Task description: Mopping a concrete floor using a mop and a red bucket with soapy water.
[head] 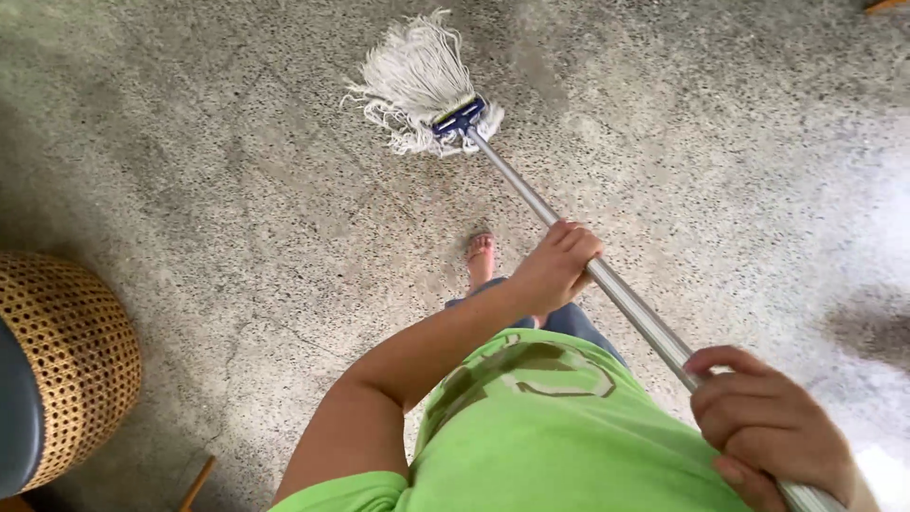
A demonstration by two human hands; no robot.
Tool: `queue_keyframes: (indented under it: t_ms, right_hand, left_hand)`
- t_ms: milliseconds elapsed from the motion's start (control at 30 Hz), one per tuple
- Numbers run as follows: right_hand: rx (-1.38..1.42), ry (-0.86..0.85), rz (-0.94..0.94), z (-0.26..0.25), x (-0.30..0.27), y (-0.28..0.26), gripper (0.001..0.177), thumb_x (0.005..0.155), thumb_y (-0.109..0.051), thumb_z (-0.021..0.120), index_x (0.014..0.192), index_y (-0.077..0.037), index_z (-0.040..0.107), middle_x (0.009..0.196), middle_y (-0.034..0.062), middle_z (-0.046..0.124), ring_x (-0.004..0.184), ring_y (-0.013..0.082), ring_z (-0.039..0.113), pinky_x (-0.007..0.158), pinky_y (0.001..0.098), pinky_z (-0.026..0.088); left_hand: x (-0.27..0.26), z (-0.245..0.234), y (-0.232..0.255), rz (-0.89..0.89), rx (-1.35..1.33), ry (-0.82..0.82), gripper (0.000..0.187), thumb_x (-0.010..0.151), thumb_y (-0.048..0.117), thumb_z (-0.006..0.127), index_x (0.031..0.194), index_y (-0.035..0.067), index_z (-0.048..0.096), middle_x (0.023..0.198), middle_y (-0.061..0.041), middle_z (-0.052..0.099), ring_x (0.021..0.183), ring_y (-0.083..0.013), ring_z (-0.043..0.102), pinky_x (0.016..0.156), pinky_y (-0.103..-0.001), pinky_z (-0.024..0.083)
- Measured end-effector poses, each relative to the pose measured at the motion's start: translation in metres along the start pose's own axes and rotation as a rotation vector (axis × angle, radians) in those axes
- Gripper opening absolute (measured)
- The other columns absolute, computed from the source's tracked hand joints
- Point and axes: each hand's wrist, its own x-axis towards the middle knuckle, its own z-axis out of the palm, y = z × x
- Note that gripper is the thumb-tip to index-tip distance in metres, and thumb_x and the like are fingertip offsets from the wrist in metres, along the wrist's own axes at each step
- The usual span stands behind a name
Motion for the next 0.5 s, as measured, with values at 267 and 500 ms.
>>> queue_keyframes:
  t_ms: [267,500]
  right_hand:
    - [0.014,0.032,-0.311,0.012,0.071,0.138,0.01,0.088,0.001,0.058,0.081,-0.004,0.054,0.078,0.0119,0.058,0.075,0.0331,0.061,0.088,0.052,0.054]
    - [-0.109,0.128,-0.254,0.045,0.149,0.252,0.011,0.095,0.001,0.07,0.088,-0.002,0.062,0.093,0.0127,0.068,0.099,0.0316,0.07,0.09,0.0429,0.054]
  left_hand:
    - [0.056,-0.016,-0.095,-0.261,0.149,0.0,0.015,0.099,0.009,0.066,0.113,0.013,0.06,0.119,-0.009,0.06,0.125,-0.0303,0.056,0.115,-0.042,0.046]
    - [0.103,-0.043,-0.15,-0.815,0.4,-0.066,0.066,0.098,0.016,0.05,0.159,0.019,0.024,0.169,-0.014,0.013,0.155,-0.039,0.013,0.128,-0.052,0.016]
